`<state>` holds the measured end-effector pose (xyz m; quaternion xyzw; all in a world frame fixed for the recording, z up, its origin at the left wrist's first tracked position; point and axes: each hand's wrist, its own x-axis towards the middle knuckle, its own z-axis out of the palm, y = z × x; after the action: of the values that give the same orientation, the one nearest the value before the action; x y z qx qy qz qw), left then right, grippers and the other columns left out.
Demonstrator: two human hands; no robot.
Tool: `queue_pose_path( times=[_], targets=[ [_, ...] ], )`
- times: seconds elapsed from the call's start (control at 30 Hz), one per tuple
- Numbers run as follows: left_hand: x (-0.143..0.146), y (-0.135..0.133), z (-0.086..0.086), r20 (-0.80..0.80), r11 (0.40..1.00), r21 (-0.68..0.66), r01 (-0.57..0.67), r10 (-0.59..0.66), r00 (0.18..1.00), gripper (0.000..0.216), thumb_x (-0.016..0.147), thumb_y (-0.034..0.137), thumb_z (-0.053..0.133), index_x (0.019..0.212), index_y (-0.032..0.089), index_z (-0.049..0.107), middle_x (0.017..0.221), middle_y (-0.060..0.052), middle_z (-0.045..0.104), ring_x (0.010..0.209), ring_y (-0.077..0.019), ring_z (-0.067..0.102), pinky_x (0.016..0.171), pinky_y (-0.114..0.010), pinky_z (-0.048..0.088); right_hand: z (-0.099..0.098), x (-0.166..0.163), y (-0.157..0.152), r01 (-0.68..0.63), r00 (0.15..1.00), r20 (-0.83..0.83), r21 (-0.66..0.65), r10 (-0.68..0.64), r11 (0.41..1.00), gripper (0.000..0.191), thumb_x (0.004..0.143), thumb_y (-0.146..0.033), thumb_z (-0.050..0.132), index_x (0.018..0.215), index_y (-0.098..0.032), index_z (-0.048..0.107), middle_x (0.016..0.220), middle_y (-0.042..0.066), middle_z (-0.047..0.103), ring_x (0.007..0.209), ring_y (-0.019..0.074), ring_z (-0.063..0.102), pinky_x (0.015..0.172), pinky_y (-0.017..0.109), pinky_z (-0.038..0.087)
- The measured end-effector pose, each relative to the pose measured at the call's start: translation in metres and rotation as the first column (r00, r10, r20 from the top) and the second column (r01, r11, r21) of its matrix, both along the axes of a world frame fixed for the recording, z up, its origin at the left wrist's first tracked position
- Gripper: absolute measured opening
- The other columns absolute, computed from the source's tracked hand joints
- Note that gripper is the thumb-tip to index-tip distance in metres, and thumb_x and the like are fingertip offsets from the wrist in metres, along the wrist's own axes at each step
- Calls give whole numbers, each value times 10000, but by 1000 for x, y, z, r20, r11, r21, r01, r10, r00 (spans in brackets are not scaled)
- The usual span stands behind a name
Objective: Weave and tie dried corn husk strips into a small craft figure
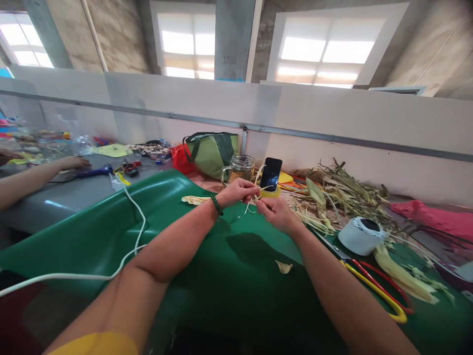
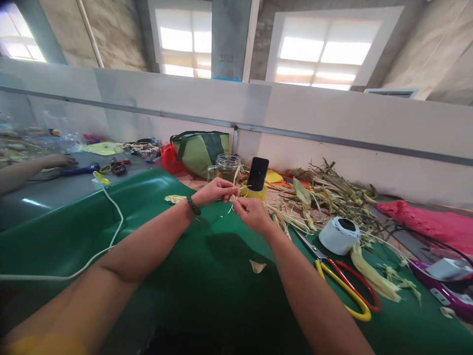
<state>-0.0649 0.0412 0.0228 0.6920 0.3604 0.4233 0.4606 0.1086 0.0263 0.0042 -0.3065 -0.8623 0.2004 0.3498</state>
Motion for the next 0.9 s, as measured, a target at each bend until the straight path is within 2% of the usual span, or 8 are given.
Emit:
queue_pose_path(
  times=[0.17, 0.3, 0.47, 0.53, 0.6, 0.67, 0.77, 0.9],
  targets=[
    [0, 3, -4, 25, 999, -33, 18, -17, 1000, 398, 692, 476, 666, 753, 85, 638, 456, 42, 511, 428, -53, 462, 463, -179, 344, -8, -2, 7, -29, 999, 44, -50, 31, 998, 369, 869, -417, 403, 600, -195, 524, 506, -19, 517, 481, 110, 458, 496, 233, 337],
    [1, 1, -2, -32, 998, 66, 19, -17, 999, 356, 656, 428, 715, 734, 88, 646, 503, 25, 551, 456, -51, 463, 468, -172, 343, -7, -1, 8, -12, 998, 55, -53, 15, 999, 357, 876, -373, 401, 582, -198, 501, 514, -16, 531, 498, 112, 475, 504, 233, 341],
    [-5, 3, 4, 48, 972, 75, -224, 221, 974, 265, 691, 351, 689, 648, 101, 613, 427, 47, 484, 402, -44, 410, 437, -173, 321, 1, 5, 3, -2, 997, 83, -10, 3, 1000, 366, 883, -358, 413, 564, -197, 493, 472, -33, 500, 465, 104, 455, 501, 231, 336],
    [-8, 4, 5, 88, 960, 52, -274, 269, 959, 249, 701, 339, 676, 650, 104, 611, 427, 49, 481, 397, -42, 408, 434, -172, 320, 2, 9, 4, 69, 997, 26, 51, -71, 996, 378, 893, -371, 413, 570, -198, 504, 476, -30, 503, 462, 107, 452, 510, 239, 342],
    [-10, 4, 6, 55, 973, 41, -228, 226, 973, 247, 694, 336, 679, 640, 106, 607, 422, 48, 480, 398, -44, 415, 435, -172, 320, 2, 14, 8, 218, 971, -131, 153, -198, 964, 337, 897, -397, 429, 666, -196, 570, 560, -11, 561, 518, 122, 491, 559, 253, 380],
    [-9, 3, 5, -12, 990, 43, -132, 133, 991, 257, 683, 342, 688, 624, 108, 599, 417, 45, 482, 398, -48, 421, 435, -174, 318, 2, 17, 13, 324, 929, -263, 237, -261, 916, 283, 882, -436, 477, 880, -197, 630, 751, 33, 640, 650, 156, 558, 643, 280, 426],
    [-5, 1, 3, -82, 997, 70, -17, 23, 996, 271, 680, 362, 691, 639, 106, 611, 442, 39, 502, 409, -47, 427, 438, -174, 317, 0, 19, 19, 242, 964, -185, 307, -192, 920, 324, 866, -471, 517, 1016, -213, 644, 922, 80, 674, 804, 203, 599, 748, 325, 448],
    [-2, -1, 2, -100, 997, 73, 11, -3, 995, 290, 686, 382, 690, 667, 99, 634, 470, 34, 518, 425, -47, 440, 456, -177, 348, -2, 15, 16, 174, 984, -30, 363, -175, 915, 360, 928, -426, 420, 814, -193, 670, 809, 96, 693, 768, 209, 603, 723, 315, 414]
  ],
)
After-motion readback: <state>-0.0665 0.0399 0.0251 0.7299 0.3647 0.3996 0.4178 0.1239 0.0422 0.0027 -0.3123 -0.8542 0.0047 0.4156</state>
